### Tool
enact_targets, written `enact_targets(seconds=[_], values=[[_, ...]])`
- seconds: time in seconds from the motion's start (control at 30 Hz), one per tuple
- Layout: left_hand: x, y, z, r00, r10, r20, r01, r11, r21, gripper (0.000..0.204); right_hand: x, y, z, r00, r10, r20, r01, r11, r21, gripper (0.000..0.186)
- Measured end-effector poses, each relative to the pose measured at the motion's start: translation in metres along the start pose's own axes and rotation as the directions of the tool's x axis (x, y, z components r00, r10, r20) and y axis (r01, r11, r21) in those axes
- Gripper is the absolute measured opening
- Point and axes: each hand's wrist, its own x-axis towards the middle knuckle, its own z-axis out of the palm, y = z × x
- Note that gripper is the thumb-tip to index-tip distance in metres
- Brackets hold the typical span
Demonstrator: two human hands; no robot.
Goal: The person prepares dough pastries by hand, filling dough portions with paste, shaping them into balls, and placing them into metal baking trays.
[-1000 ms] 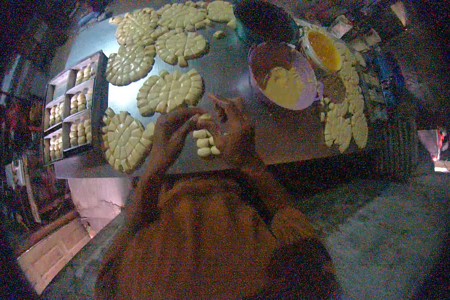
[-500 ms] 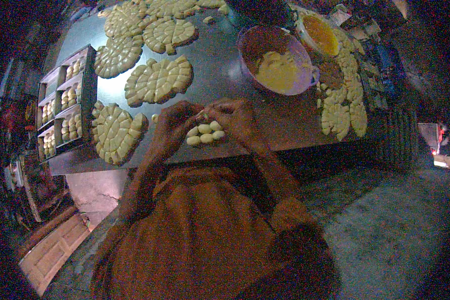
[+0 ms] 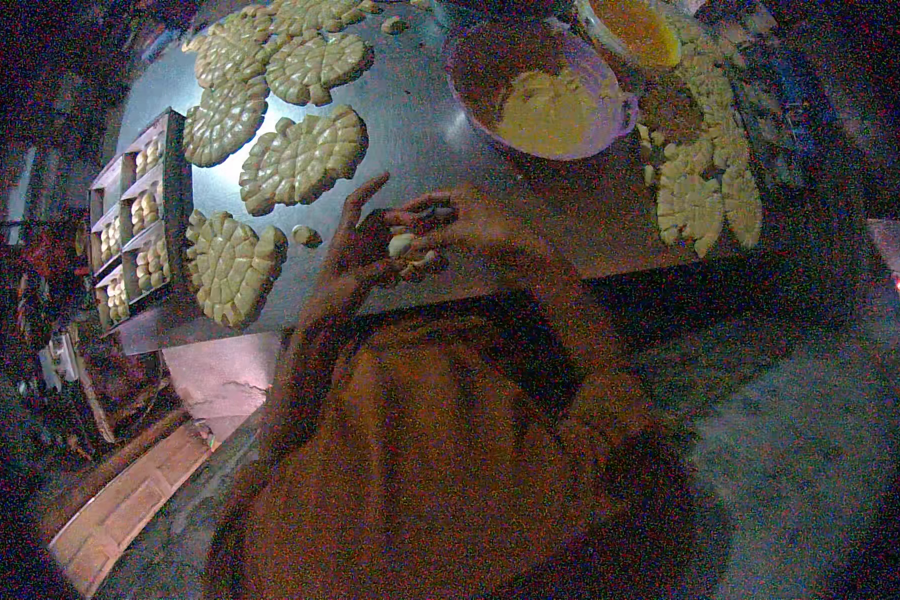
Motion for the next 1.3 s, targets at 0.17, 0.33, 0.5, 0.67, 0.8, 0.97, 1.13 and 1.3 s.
enact_targets(seconds=[0.17, 0.33, 0.5, 0.67, 0.8, 0.97, 1.13, 1.3], values=[[0.009, -0.018, -0.013, 0.979, 0.188, -0.083, -0.162, 0.955, 0.250, 0.088, 0.013, 0.025, -0.016, 0.980, -0.197, 0.013, 0.196, 0.964, -0.181, 0.038], [-0.011, -0.006, -0.058, 0.867, 0.378, -0.324, -0.161, 0.829, 0.535, 0.066, 0.040, 0.062, -0.021, 0.931, -0.303, -0.201, 0.181, 0.865, -0.468, 0.023], [-0.058, -0.015, -0.097, 0.810, 0.328, -0.486, 0.022, 0.811, 0.585, 0.040, 0.050, 0.095, -0.002, 0.968, -0.035, -0.249, 0.042, 0.999, 0.024, 0.021], [-0.065, -0.046, -0.090, 0.904, 0.378, -0.199, 0.041, 0.387, 0.921, 0.043, 0.052, 0.114, -0.007, 0.878, -0.475, -0.053, 0.267, 0.579, -0.771, 0.022], [-0.039, -0.060, -0.096, 0.966, 0.249, -0.067, 0.045, 0.092, 0.995, 0.072, 0.055, 0.111, -0.012, 0.822, -0.567, 0.054, 0.315, 0.372, -0.873, 0.031], [-0.019, -0.074, -0.128, 0.983, 0.130, 0.131, -0.108, -0.171, 0.979, 0.094, 0.060, 0.081, 0.001, 0.962, -0.241, 0.128, 0.271, 0.798, -0.538, 0.075], [-0.021, -0.110, -0.171, 0.977, 0.117, 0.178, -0.148, -0.230, 0.962, 0.080, 0.067, 0.107, 0.022, 0.828, -0.474, 0.299, 0.402, 0.130, -0.906, 0.098], [-0.028, -0.103, -0.158, 0.930, 0.220, 0.295, -0.264, -0.159, 0.951, 0.050, 0.070, 0.134, 0.030, 0.804, -0.523, 0.282, 0.462, 0.250, -0.851, 0.083]])
